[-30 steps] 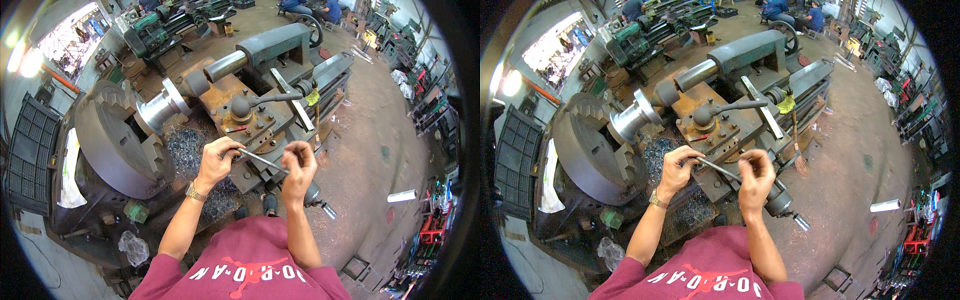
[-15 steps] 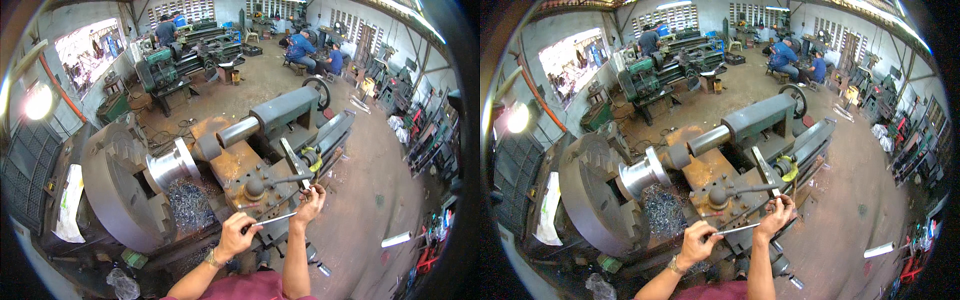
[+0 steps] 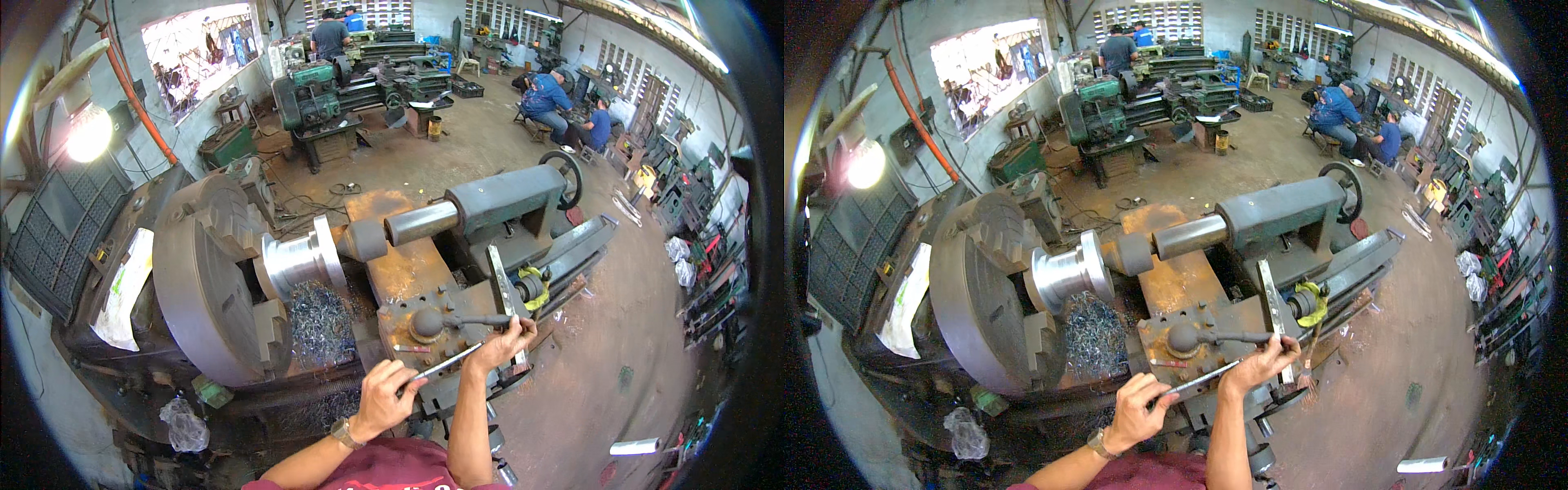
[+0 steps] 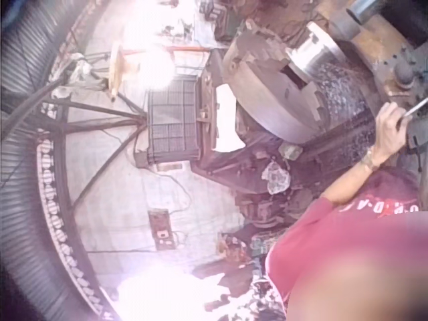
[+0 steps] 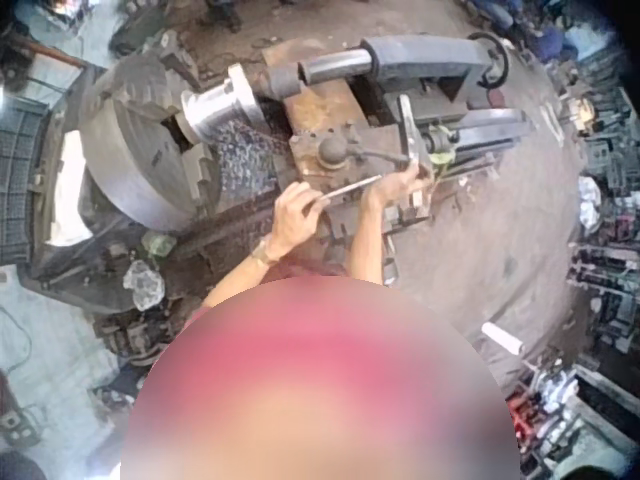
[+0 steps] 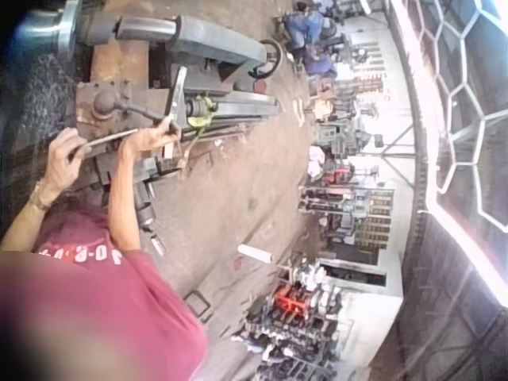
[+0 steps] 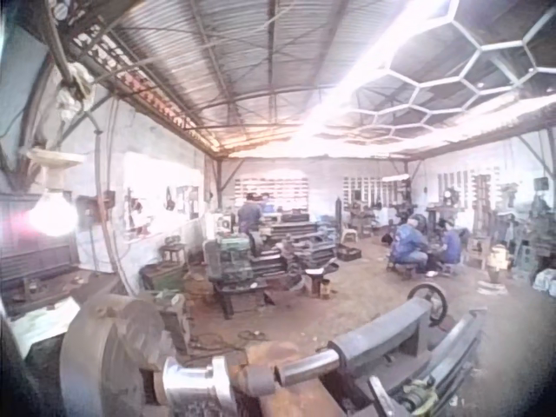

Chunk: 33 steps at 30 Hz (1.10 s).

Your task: The person holds a small metal rod and repeatedly rubs its surface with a small abrasive tool. The person continues this repetitive rubbing motion on the same rod throughout the clip.

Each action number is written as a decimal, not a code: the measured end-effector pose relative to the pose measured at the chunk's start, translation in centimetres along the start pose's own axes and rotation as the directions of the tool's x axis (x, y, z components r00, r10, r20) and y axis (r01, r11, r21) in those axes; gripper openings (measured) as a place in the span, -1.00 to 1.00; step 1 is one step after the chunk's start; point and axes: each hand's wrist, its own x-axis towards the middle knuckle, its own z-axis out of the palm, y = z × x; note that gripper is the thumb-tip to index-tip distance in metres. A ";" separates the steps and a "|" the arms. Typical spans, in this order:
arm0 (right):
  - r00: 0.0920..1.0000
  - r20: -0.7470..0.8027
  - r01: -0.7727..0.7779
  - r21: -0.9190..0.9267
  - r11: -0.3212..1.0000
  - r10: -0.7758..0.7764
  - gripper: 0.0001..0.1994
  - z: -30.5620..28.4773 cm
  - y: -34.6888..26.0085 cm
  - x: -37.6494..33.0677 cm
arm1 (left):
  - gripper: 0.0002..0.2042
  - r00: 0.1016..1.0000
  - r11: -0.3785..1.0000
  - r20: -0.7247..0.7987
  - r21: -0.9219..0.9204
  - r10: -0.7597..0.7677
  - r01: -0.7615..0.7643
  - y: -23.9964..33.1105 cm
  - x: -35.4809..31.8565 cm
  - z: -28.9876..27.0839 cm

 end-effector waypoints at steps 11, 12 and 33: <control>0.564 0.633 -0.314 -0.430 0.846 0.531 -0.88 -7.6 -14.5 -3.2 | -0.84 0.931 0.950 0.362 -0.305 0.051 0.066 -1.9 1.9 -2.3; 0.502 0.637 -0.317 -0.495 0.809 0.586 -0.87 -8.0 -15.4 -4.1 | -0.88 0.916 0.948 0.399 -0.301 0.028 0.102 -2.3 1.9 -2.5; 0.734 0.571 -0.049 -0.496 0.867 0.368 -0.91 -9.6 -16.5 -12.0 | -0.62 0.858 0.914 0.476 -0.404 0.192 0.020 -4.1 1.5 -4.5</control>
